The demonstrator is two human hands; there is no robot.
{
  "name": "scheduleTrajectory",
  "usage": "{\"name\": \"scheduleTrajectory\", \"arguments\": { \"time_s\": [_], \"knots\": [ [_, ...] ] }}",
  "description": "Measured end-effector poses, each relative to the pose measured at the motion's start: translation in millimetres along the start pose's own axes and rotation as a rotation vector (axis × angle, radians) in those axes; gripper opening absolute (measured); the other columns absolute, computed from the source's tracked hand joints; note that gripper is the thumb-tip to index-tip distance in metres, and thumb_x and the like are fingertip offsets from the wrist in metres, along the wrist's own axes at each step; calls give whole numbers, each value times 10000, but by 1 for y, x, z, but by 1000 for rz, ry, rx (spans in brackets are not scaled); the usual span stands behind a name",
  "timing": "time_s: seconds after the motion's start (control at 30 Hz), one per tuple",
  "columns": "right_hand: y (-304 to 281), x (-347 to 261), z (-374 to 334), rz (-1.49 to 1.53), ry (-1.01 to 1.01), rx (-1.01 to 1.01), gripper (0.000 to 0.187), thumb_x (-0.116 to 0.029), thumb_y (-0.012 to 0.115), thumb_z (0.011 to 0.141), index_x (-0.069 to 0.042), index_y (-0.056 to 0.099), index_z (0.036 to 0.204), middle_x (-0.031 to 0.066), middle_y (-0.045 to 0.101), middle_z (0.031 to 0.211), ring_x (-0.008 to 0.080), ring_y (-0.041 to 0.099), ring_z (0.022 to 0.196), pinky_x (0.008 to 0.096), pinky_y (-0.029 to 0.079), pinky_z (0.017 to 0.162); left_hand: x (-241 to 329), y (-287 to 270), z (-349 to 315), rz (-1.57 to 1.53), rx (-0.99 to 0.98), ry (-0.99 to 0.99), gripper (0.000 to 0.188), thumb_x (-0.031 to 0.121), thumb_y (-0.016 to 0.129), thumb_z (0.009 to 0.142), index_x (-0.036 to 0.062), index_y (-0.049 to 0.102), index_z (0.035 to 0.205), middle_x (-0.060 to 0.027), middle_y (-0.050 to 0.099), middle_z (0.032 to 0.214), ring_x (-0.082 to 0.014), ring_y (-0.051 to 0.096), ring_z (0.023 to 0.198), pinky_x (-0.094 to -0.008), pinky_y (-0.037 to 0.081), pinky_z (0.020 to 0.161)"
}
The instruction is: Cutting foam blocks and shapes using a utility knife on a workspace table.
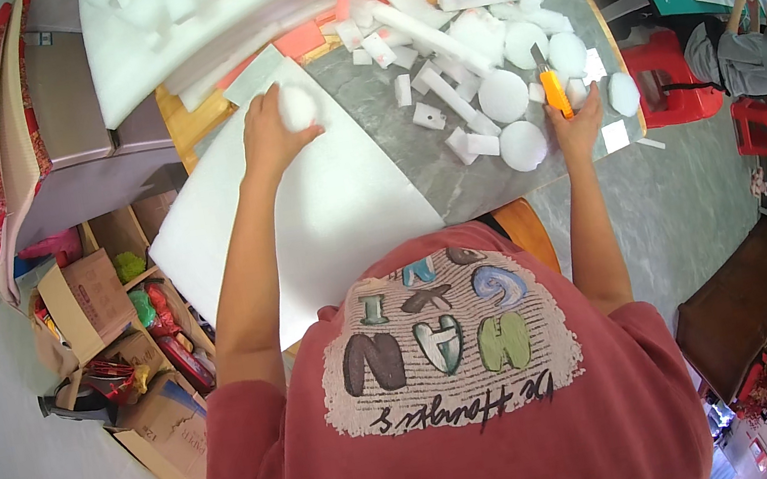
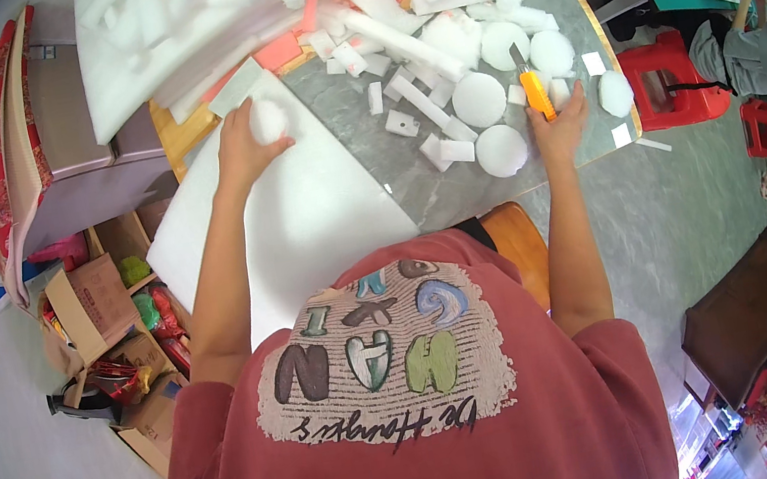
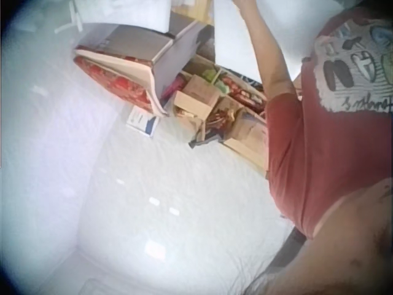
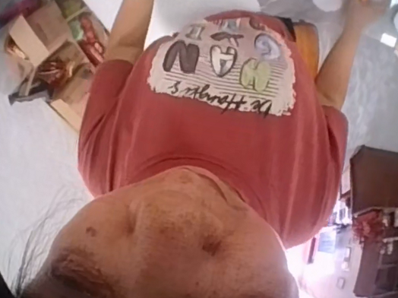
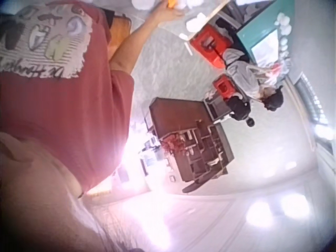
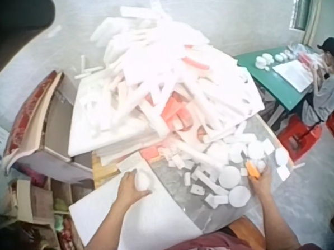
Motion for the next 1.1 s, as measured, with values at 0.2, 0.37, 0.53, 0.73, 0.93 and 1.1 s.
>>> {"name": "scheduleTrajectory", "arguments": {
  "time_s": [0.2, 0.37, 0.53, 0.73, 0.93, 1.1],
  "knots": [
    [-15, -77, -7, -41, -327, 149, 653, -147, 694, 718, -26, 400, 1288, 226, 414, 1289, 386, 386, 1196, 441, 329, 993, -35, 21, -6, 29, 164, -178, 1010, 392, 840, 533, 11, 357, 1335, -239, 402, 1309, -376, 382, 1215, -445, 334, 1002],
    [31, -148, -58, 484, -288, -389, 251, -53, 622, 795, -59, 619, 1046, 66, 655, 931, 152, 612, 798, 275, 489, 685, -67, -20, -60, -93, 543, -82, 720, 279, 703, 762, -6, 363, 1328, -207, 343, 1367, -356, 329, 1262, -433, 243, 1057],
    [93, -195, -137, 455, -322, -784, 339, -162, 620, 793, -64, 566, 1114, 137, 606, 1071, 288, 599, 929, 379, 484, 790, -265, -42, -254, 117, 504, -938, 795, 572, 529, 812, 4, 351, 1340, -243, 382, 1335, -414, 355, 1234, -532, 287, 1008],
    [90, -204, -184, 278, -373, -742, 616, -195, 640, 774, 14, 369, 1286, 251, 476, 1199, 397, 459, 1103, 437, 389, 927, -320, -10, -363, -399, 348, -1245, 913, 536, 599, 798, -75, 240, 1374, -224, 370, 1372, -305, 369, 1269, -349, 288, 1044],
    [69, -163, -213, 259, -326, -704, 659, -181, 639, 780, 46, 328, 1314, 298, 419, 1221, 444, 399, 1143, 456, 333, 978, -308, -23, -339, -506, 349, -1105, 814, 360, 679, 798, -77, 282, 1359, -196, 396, 1354, -269, 401, 1233, -347, 310, 1022],
    [70, -150, -174, 90, -312, -415, 685, -175, 649, 766, 61, 320, 1318, 285, 430, 1218, 435, 423, 1102, 455, 341, 963, -286, -2, -270, -506, 225, -898, 775, 342, 685, 783, -110, 331, 1305, -224, 458, 1280, -287, 460, 1173, -350, 335, 1001]
  ]
}}
Point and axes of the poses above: each hand's wrist, its own z-axis towards the middle knuckle, its own y-axis out of the palm, x = y × z, the point moved 5 cm from there along z, towards the middle knuckle
